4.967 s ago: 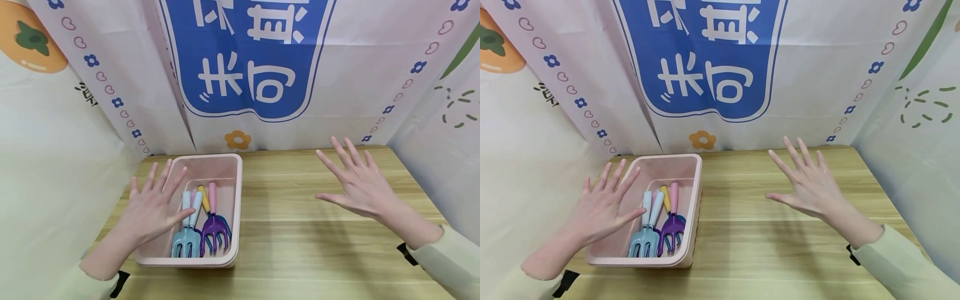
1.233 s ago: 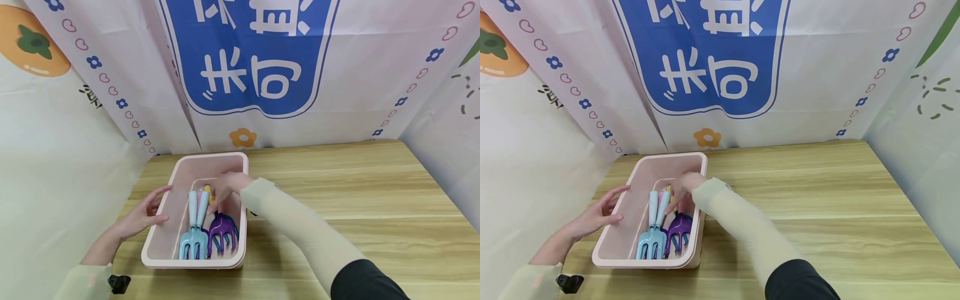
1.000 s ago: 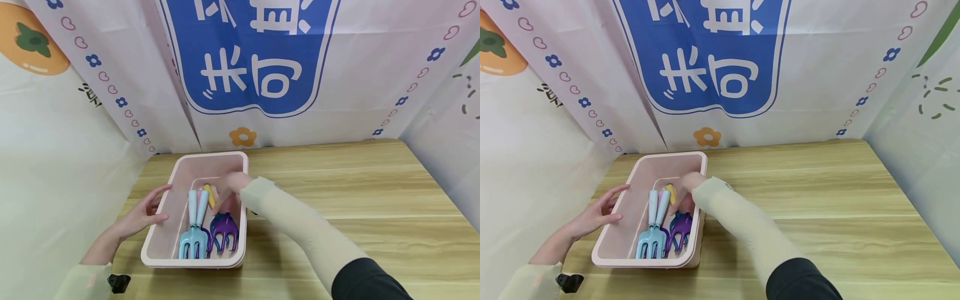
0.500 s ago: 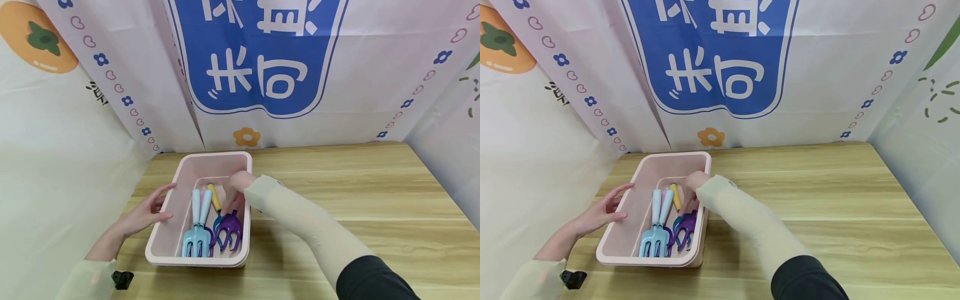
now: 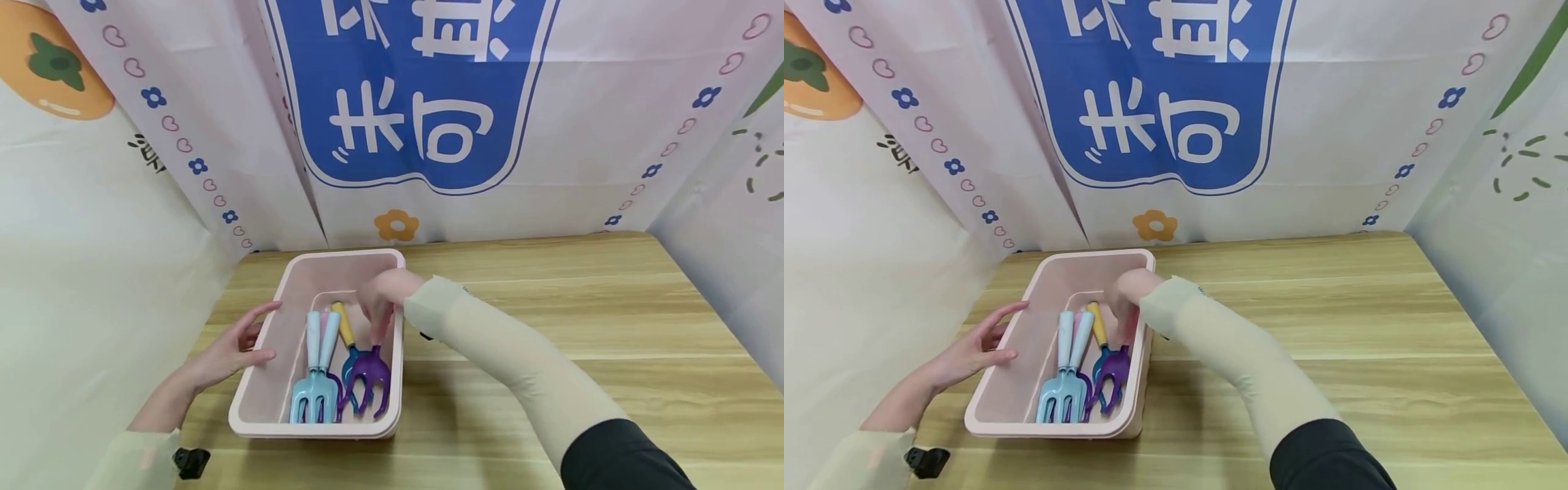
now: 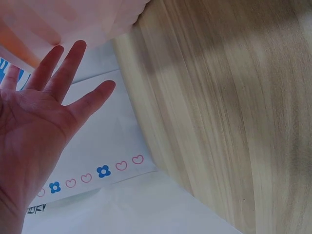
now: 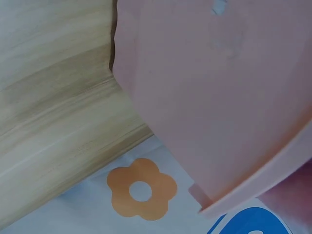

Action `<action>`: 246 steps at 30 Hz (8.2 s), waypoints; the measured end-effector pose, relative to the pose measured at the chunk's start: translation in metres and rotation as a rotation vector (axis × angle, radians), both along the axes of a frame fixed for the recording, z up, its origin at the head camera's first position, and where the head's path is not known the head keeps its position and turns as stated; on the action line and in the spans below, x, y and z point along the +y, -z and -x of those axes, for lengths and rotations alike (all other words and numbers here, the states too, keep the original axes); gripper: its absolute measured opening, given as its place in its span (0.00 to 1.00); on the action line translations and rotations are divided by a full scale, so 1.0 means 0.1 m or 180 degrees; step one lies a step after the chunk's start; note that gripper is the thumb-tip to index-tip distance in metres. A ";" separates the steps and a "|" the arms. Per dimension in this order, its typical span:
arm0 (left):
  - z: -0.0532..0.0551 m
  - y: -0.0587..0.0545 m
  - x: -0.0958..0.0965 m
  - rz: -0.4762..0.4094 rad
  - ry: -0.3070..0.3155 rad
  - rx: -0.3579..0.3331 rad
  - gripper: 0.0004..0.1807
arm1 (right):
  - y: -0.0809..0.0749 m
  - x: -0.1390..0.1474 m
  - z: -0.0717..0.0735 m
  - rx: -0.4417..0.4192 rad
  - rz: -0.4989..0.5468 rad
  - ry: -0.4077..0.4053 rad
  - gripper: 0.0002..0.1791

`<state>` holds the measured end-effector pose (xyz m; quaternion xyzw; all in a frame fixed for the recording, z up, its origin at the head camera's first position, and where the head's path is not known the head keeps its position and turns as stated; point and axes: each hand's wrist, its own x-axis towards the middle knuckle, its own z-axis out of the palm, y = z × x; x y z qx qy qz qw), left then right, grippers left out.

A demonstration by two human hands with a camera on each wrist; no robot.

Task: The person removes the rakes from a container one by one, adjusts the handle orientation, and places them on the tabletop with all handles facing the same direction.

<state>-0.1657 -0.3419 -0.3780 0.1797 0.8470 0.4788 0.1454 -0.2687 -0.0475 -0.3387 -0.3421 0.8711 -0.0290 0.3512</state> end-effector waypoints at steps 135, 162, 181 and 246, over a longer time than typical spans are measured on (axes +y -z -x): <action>0.01 0.00 0.00 0.0073 -0.0137 -0.0177 0.42 | 1.30 1.85 0.00 0.0420 0.2357 0.2897 0.19; 0.01 0.01 -0.01 0.0053 -0.0128 -0.0154 0.42 | 1.27 1.58 0.02 0.0957 0.1901 0.2802 0.19; 0.01 0.02 -0.01 0.0047 -0.0123 -0.0156 0.42 | 1.27 1.47 0.04 0.0931 0.2072 0.3078 0.19; -0.02 -0.03 -0.01 -0.0045 -0.0084 -0.0216 0.43 | -0.05 0.27 -0.16 0.0237 0.1946 -0.0232 0.44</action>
